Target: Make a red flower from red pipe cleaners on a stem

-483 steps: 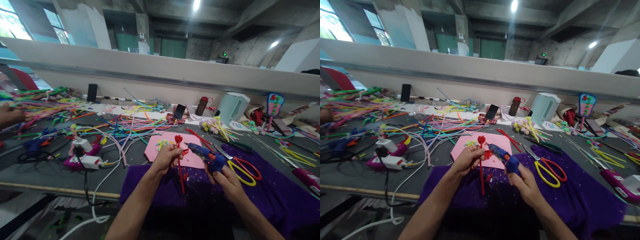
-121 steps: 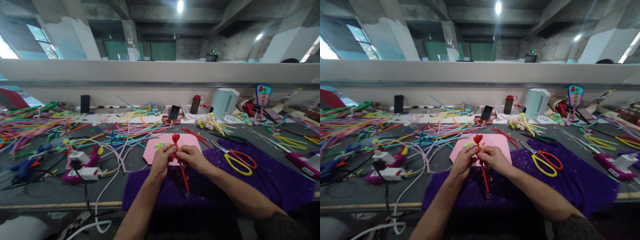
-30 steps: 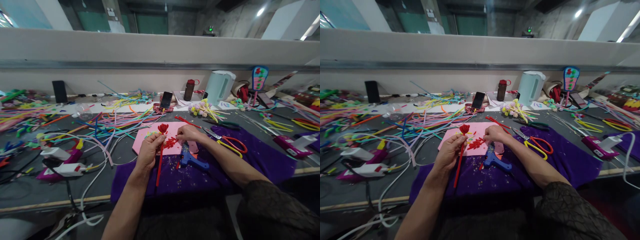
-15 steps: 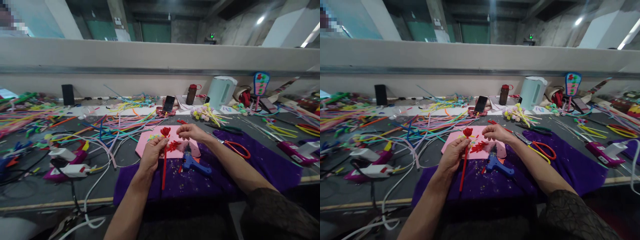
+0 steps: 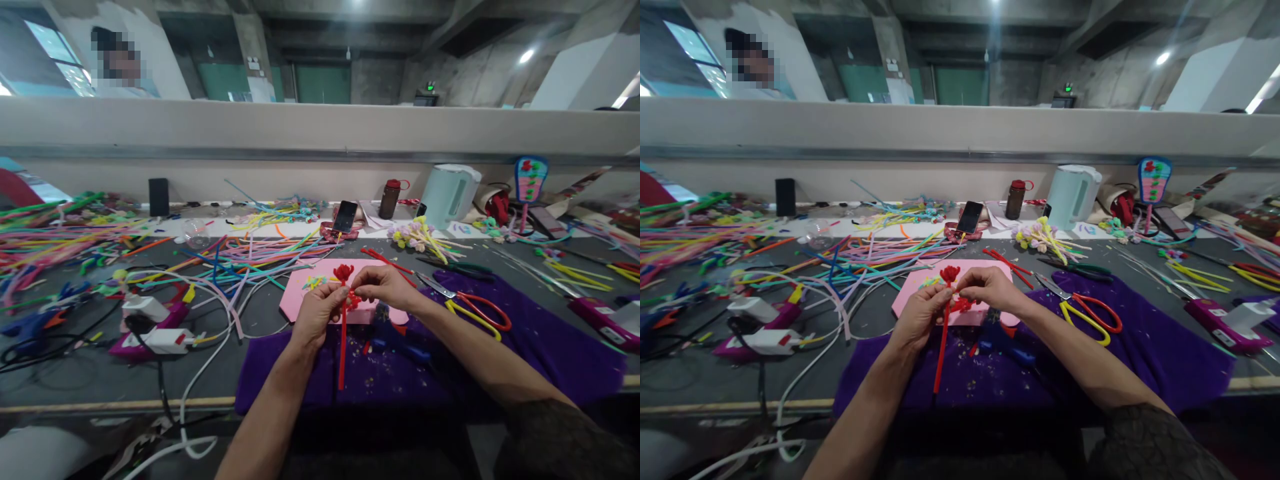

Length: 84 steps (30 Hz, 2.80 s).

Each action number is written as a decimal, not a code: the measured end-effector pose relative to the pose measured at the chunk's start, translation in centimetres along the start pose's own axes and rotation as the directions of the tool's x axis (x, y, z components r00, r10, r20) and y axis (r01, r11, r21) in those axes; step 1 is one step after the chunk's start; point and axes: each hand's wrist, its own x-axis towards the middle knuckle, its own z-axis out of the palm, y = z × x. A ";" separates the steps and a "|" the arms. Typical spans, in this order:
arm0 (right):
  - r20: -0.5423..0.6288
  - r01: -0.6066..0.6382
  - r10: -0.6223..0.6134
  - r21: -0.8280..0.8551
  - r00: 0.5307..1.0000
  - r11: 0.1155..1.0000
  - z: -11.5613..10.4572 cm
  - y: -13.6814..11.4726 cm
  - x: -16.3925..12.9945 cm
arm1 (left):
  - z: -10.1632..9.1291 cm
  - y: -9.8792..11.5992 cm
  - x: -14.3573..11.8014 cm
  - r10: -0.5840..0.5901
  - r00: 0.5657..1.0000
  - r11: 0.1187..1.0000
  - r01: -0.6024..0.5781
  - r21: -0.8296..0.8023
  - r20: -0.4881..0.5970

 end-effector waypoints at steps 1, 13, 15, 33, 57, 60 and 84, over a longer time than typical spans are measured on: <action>-0.006 0.010 -0.010 -0.008 1.000 1.000 0.2 0.0 -0.1 | 0.0 0.0 0.0 0.001 1.000 1.000 -0.001 0.002 -0.002; -0.023 -0.021 0.020 -0.058 1.000 0.998 1.0 -0.3 -0.4 | 0.2 0.1 0.0 -0.011 1.000 0.999 0.011 0.033 0.004; 0.011 -0.051 0.051 -0.030 0.999 0.998 0.9 -0.4 -0.4 | 0.3 0.2 -0.1 -0.016 1.000 1.000 0.016 0.025 0.010; 0.130 -0.158 0.119 0.359 0.984 0.920 0.6 0.5 -0.1 | -0.2 0.2 0.1 -0.115 0.984 0.977 0.137 -0.162 0.138; 0.090 -0.128 0.103 0.361 0.991 0.924 -0.1 1.1 0.2 | -0.2 -0.1 0.4 -0.056 0.995 0.991 0.065 -0.121 0.077; 0.125 -0.117 0.078 0.342 0.989 0.932 0.1 0.8 0.0 | 0.0 0.0 0.3 -0.065 0.994 0.990 0.075 -0.120 0.088; -0.023 -0.175 0.190 0.293 0.981 0.940 -0.9 0.6 0.1 | 0.0 0.1 0.4 -0.071 0.997 0.970 0.078 -0.232 0.036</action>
